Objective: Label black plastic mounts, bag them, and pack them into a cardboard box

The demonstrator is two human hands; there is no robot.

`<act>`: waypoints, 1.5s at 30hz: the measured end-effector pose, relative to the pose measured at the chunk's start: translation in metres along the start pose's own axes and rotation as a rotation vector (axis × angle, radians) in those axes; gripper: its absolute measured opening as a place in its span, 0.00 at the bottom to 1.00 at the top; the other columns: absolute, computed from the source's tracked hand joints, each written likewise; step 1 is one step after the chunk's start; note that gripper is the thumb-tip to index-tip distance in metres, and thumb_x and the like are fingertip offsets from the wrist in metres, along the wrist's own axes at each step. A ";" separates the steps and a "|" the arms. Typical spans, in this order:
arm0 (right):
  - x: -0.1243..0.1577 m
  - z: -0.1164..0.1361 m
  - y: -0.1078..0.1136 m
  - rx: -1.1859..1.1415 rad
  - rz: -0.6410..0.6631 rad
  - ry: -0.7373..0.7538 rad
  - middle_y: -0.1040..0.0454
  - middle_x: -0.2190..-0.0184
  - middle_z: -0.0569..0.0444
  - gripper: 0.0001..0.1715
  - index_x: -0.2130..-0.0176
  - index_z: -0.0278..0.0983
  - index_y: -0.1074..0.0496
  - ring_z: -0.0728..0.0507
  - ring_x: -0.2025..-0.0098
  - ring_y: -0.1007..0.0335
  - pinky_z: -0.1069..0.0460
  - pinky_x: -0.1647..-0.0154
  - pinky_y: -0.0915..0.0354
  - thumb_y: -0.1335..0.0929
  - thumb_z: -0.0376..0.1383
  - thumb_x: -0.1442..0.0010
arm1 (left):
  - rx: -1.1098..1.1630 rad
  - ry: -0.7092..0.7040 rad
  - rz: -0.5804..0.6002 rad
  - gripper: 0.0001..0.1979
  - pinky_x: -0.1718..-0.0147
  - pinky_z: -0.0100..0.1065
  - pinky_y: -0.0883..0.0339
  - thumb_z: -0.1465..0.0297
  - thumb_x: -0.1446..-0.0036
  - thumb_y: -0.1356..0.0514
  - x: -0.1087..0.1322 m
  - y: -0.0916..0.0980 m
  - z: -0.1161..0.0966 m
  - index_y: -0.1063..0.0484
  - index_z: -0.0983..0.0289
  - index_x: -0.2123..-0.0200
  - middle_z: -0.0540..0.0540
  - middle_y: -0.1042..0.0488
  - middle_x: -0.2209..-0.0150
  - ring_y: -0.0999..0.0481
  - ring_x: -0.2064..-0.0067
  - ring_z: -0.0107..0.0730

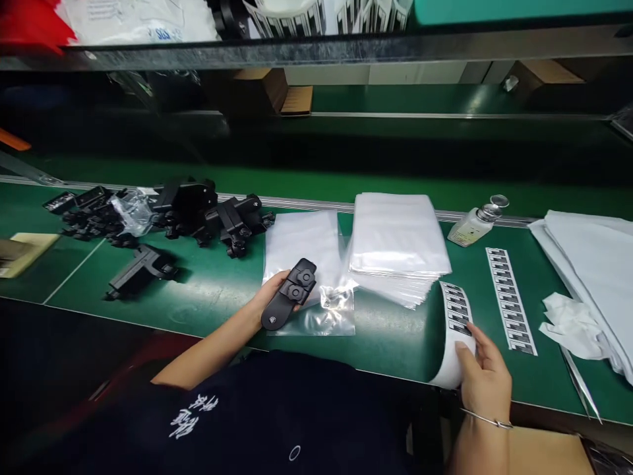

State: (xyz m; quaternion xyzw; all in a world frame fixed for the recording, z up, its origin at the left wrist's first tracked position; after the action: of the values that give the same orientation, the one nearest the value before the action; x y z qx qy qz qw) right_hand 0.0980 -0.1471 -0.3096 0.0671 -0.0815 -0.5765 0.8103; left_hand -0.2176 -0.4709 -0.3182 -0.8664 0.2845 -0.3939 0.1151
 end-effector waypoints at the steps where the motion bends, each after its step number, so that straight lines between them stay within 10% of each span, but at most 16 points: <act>1: 0.005 0.002 -0.008 -0.129 0.029 -0.032 0.27 0.46 0.45 0.36 0.48 0.42 0.27 0.34 0.44 0.30 0.36 0.39 0.39 0.25 0.45 0.57 | -0.072 -0.074 -0.043 0.18 0.73 0.34 0.28 0.59 0.42 0.43 0.001 0.006 -0.007 0.28 0.68 0.57 0.59 0.22 0.68 0.23 0.70 0.38; 5: 0.021 0.015 -0.030 -0.360 0.068 -0.058 0.28 0.43 0.45 0.35 0.50 0.39 0.25 0.36 0.41 0.33 0.38 0.37 0.42 0.23 0.41 0.59 | -0.559 -0.436 -0.183 0.30 0.41 0.38 0.39 0.57 0.44 0.40 0.012 0.013 -0.045 0.36 0.61 0.41 0.59 0.34 0.38 0.36 0.37 0.44; 10: 0.038 0.037 -0.042 -0.290 0.047 0.131 0.21 0.55 0.47 0.19 0.56 0.39 0.21 0.39 0.52 0.26 0.41 0.47 0.34 0.27 0.43 0.47 | -1.158 -0.705 -0.350 0.37 0.35 0.54 0.55 0.58 0.43 0.42 0.039 -0.021 -0.070 0.45 0.67 0.34 0.67 0.41 0.36 0.46 0.33 0.54; 16: 0.076 0.070 -0.094 -0.190 0.232 0.215 0.21 0.61 0.52 0.14 0.56 0.41 0.23 0.44 0.63 0.25 0.48 0.60 0.30 0.29 0.42 0.42 | -0.912 -0.531 0.377 0.27 0.50 0.40 0.32 0.63 0.42 0.41 0.047 -0.143 -0.007 0.36 0.59 0.39 0.58 0.23 0.51 0.24 0.50 0.42; 19: 0.090 0.078 -0.112 -0.214 0.323 0.186 0.21 0.60 0.51 0.20 0.49 0.42 0.28 0.45 0.64 0.25 0.49 0.63 0.29 0.30 0.41 0.42 | -0.756 -0.453 0.475 0.26 0.51 0.38 0.32 0.65 0.44 0.39 0.038 -0.174 0.016 0.34 0.62 0.42 0.58 0.21 0.55 0.22 0.53 0.40; 23: 0.090 0.090 -0.101 -0.059 0.222 0.343 0.22 0.62 0.52 0.15 0.52 0.42 0.28 0.44 0.63 0.25 0.49 0.63 0.28 0.31 0.39 0.40 | -0.677 -0.417 0.369 0.14 0.64 0.33 0.32 0.63 0.46 0.39 0.025 -0.172 0.023 0.26 0.65 0.58 0.55 0.20 0.66 0.23 0.64 0.35; 30: 0.117 0.132 -0.083 0.446 -0.077 1.055 0.25 0.65 0.55 0.08 0.63 0.45 0.25 0.43 0.61 0.27 0.41 0.45 0.35 0.29 0.32 0.43 | -0.734 -0.365 0.339 0.12 0.69 0.30 0.32 0.64 0.47 0.39 0.027 -0.173 0.024 0.27 0.65 0.61 0.53 0.22 0.69 0.24 0.68 0.31; 33: 0.105 0.125 -0.062 0.191 -0.142 0.909 0.27 0.58 0.53 0.09 0.58 0.45 0.28 0.42 0.54 0.28 0.38 0.40 0.39 0.31 0.35 0.40 | -0.814 -0.476 0.425 0.17 0.57 0.35 0.27 0.66 0.48 0.39 0.034 -0.180 0.021 0.29 0.64 0.54 0.57 0.21 0.57 0.21 0.56 0.38; 39: 0.071 0.086 -0.086 -0.213 0.245 0.302 0.26 0.52 0.47 0.31 0.42 0.45 0.44 0.48 0.69 0.27 0.52 0.68 0.29 0.31 0.41 0.41 | -1.381 -1.041 0.686 0.20 0.49 0.42 0.28 0.69 0.38 0.46 0.064 -0.202 0.037 0.36 0.62 0.42 0.61 0.25 0.47 0.25 0.46 0.42; 45: 0.002 0.081 -0.019 0.098 -0.270 0.448 0.34 0.45 0.41 0.33 0.42 0.40 0.44 0.40 0.52 0.29 0.43 0.55 0.30 0.33 0.37 0.45 | -1.623 -1.028 0.436 0.29 0.54 0.42 0.26 0.64 0.35 0.49 0.060 -0.166 -0.003 0.49 0.63 0.33 0.61 0.25 0.46 0.22 0.49 0.44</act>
State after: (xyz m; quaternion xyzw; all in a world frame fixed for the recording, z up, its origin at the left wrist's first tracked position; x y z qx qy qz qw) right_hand 0.0647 -0.1566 -0.2343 0.2422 0.0816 -0.6454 0.7198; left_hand -0.1216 -0.3713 -0.2093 -0.6768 0.5375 0.3756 -0.3346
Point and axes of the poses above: each hand's wrist, its own x-axis away from the middle knuckle, its own y-axis out of the back of the hand, z = x × y, the point moved 9 cm from there along -x, towards the middle knuckle
